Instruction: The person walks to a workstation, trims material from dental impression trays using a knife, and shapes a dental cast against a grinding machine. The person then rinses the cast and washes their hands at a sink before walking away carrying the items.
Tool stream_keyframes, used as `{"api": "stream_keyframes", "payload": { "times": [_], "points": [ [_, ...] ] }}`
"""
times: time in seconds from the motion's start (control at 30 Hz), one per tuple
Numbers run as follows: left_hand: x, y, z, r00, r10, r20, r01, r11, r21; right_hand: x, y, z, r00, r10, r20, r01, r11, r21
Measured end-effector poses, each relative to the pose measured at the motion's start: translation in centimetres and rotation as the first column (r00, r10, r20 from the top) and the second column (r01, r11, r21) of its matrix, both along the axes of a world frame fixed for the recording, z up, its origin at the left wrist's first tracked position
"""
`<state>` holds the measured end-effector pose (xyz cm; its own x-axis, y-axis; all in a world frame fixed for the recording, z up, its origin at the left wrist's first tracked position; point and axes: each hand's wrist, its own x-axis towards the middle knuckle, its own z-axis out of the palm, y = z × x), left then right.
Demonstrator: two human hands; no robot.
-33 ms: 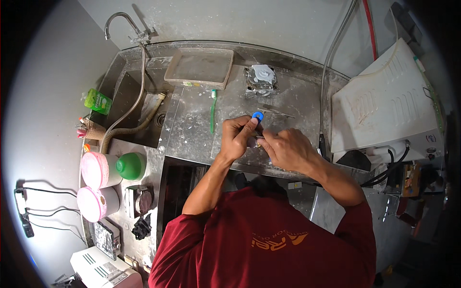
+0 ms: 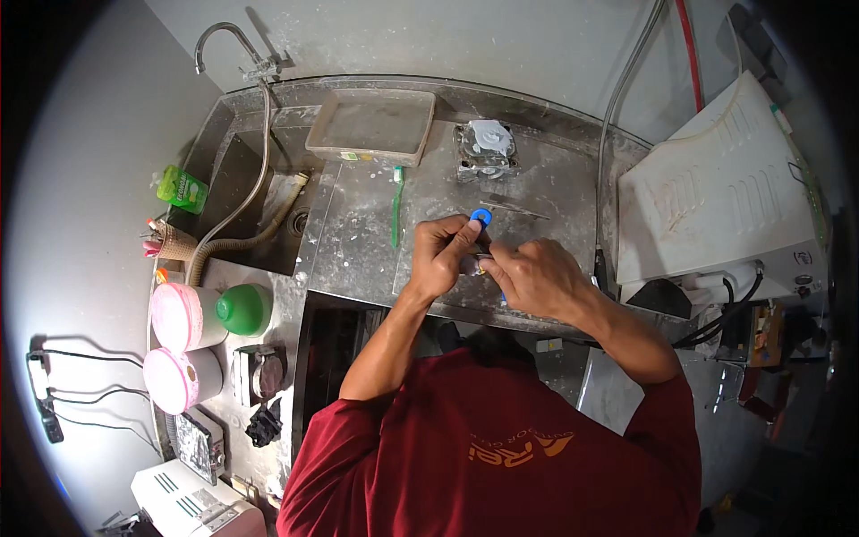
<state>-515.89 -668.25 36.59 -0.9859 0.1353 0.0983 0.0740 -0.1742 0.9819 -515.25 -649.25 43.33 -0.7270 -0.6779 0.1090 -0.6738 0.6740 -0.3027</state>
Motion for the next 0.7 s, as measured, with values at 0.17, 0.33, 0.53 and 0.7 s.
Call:
{"api": "stream_keyframes", "payload": {
  "times": [0.17,0.33,0.53,0.7],
  "points": [
    [-0.3,-0.5,-0.3,0.996,-0.082,-0.029,0.084,0.994,0.076,-0.1,0.2,-0.1,0.999,0.032,-0.005,-0.032,0.999,-0.010],
    [-0.4,-0.5,-0.6,0.996,-0.094,-0.005,0.094,0.991,0.091,-0.1,0.3,-0.5,0.999,0.043,-0.012,-0.043,0.999,0.004],
    [-0.8,-0.6,-1.1,0.994,-0.113,-0.008,0.113,0.988,0.108,-0.5,0.4,-1.2,0.998,0.056,-0.012,-0.056,0.998,-0.030],
    [-1.2,-0.8,-1.7,0.990,-0.136,0.027,0.134,0.987,0.087,-0.8,0.4,-1.6,0.998,0.048,-0.051,-0.046,0.998,0.038]
  ]
}}
